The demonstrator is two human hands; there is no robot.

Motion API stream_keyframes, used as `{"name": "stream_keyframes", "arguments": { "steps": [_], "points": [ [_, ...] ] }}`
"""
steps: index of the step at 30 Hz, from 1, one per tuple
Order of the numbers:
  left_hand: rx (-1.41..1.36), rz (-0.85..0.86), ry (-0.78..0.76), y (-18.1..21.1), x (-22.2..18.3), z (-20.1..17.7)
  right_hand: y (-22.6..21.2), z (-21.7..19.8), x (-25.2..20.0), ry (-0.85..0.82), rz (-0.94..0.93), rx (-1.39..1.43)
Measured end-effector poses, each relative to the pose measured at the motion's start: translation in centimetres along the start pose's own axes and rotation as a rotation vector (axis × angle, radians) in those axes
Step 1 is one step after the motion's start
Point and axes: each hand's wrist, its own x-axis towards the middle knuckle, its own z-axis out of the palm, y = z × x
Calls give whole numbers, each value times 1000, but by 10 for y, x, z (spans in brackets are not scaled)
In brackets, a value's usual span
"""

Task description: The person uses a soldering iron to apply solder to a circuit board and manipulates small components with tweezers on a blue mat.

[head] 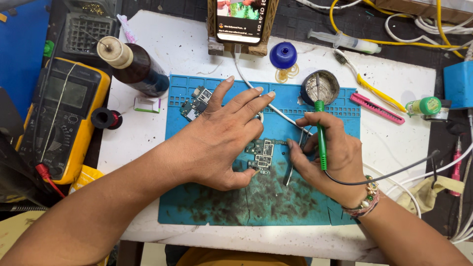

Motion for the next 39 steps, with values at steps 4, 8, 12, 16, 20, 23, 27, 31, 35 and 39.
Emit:
{"name": "stream_keyframes", "arguments": {
  "steps": [4, 8, 12, 16, 20, 23, 27, 31, 35, 39],
  "points": [
    [-2, -1, -3, 0, 0, 0, -2, -3, -2, -24, 40, 43],
    [-11, -3, -25, 0, 0, -1, 7, -8, -6, 7, 100, 43],
    [-43, 15, -18, -1, -1, -2, 22, -22, -5, 218, 99, 220],
    [-77, 24, -36, 0, 0, -4, 30, -36, 13, 291, -26, -67],
    [-127, 30, -49, 1, 1, -4, 36, -44, 16, 284, -108, -293],
    [-143, 59, -27, 0, -1, -4, 49, -37, 3, 322, -86, -73],
    [-126, 30, 16, 0, -2, -5, 66, -14, -23, 348, -41, 447],
    [-35, 14, 28, 0, -1, -8, 68, -1, -34, 295, -66, 524],
    [-41, 15, 7, 2, 0, -7, 55, -13, -24, 215, -118, 259],
    [-83, -13, 10, 2, -1, -9, 42, -14, -19, 214, -112, 387]
  ]
}}
